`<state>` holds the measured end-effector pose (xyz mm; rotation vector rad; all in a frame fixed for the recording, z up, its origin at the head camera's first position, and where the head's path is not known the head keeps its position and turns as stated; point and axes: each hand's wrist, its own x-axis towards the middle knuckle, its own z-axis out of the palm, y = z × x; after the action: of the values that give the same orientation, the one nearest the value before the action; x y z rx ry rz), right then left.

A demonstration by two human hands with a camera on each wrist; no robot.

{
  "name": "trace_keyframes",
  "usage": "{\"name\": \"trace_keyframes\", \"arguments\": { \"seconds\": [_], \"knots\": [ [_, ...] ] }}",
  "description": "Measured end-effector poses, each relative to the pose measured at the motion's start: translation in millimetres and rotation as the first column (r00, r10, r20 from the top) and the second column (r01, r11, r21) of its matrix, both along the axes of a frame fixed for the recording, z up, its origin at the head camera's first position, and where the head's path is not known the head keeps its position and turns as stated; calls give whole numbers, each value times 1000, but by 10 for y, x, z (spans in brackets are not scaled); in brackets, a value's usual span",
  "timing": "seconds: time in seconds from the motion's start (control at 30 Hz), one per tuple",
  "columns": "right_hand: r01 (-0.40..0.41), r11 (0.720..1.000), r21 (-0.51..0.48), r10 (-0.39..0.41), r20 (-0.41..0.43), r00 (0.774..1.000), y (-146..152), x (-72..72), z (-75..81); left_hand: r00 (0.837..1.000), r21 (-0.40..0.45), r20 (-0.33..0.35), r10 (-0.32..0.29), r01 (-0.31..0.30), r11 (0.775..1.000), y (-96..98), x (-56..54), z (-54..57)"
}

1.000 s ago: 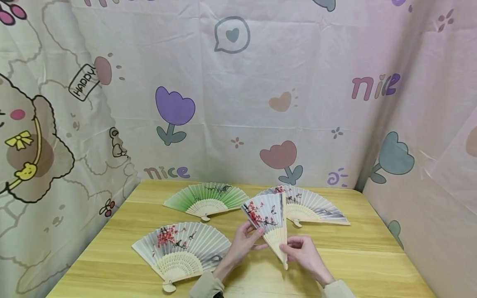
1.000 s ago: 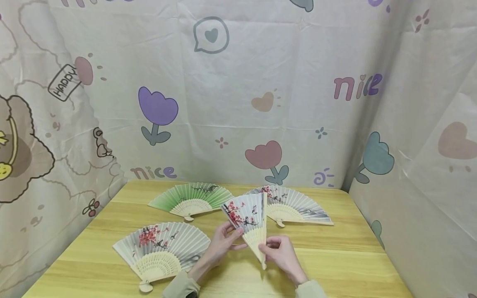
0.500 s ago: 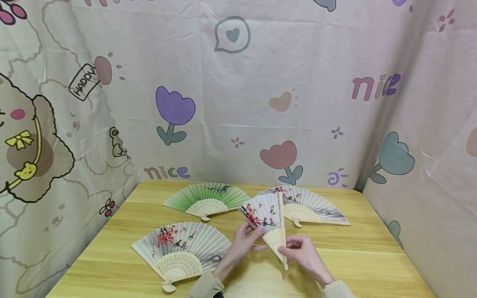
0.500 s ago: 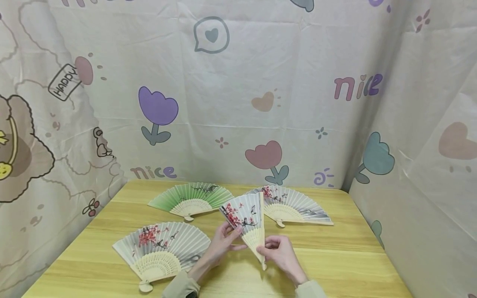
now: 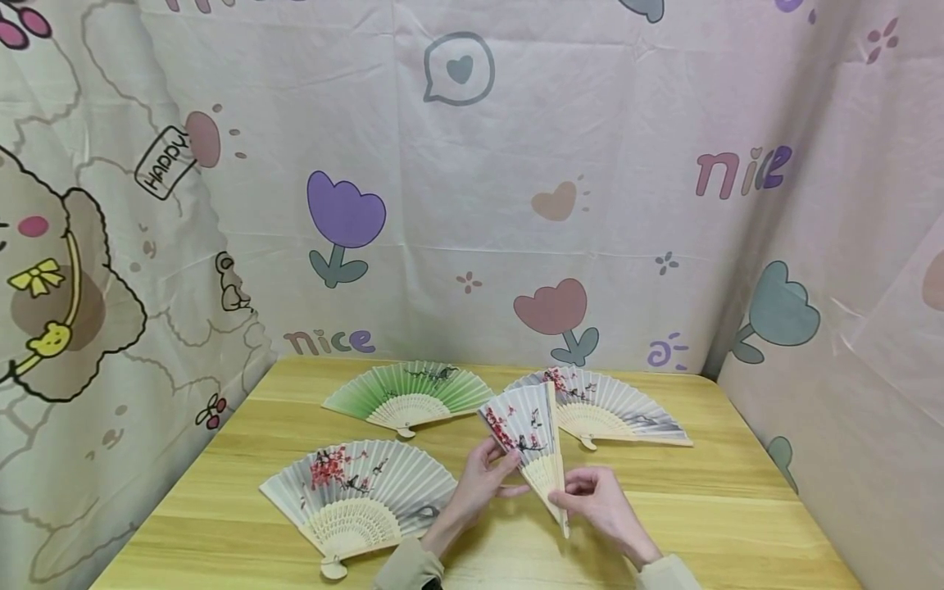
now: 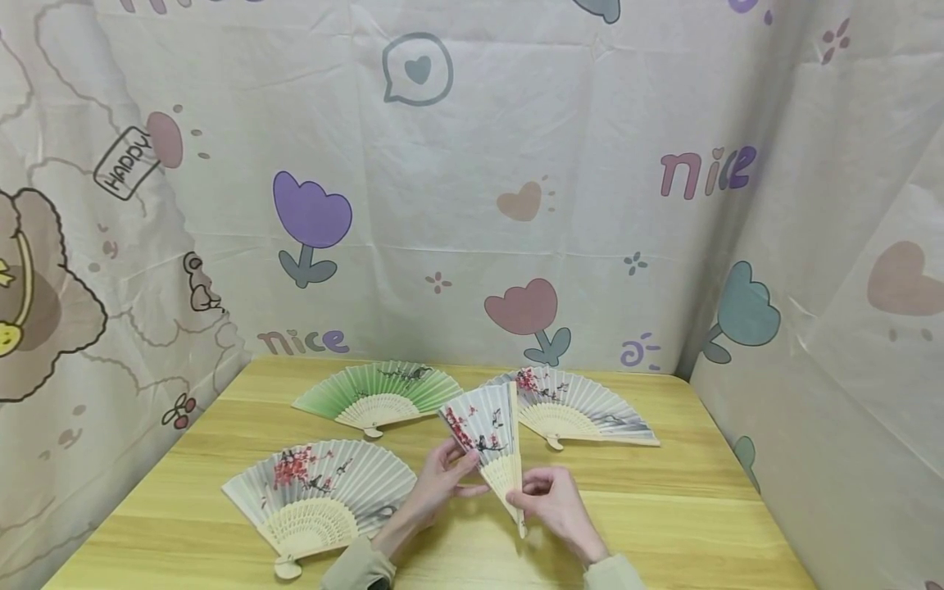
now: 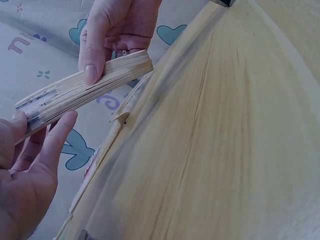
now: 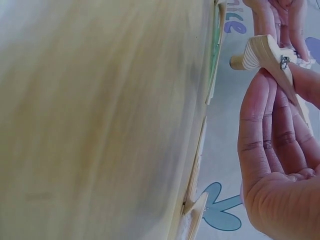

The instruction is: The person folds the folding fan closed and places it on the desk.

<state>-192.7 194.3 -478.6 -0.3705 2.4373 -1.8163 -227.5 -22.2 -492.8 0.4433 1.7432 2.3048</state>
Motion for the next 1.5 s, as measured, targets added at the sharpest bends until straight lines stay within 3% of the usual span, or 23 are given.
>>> {"name": "trace_keyframes", "arguments": {
  "seconds": [0.73, 0.97, 1.5],
  "knots": [
    [-52, 999, 16, 53, -13, 999, -3, 36, 3, 1000, -1, 14, 10, -10, 1000, -7, 1, -36],
    [-49, 999, 9, 49, 12, 999, -9, 33, 11, 998, 20, 52, 34, -35, 999, -6, -1, -13],
    [-68, 997, 25, 69, -34, 997, -19, 44, 23, 997, 26, 55, 56, -57, 998, -2, -11, -13]
  ]
}}
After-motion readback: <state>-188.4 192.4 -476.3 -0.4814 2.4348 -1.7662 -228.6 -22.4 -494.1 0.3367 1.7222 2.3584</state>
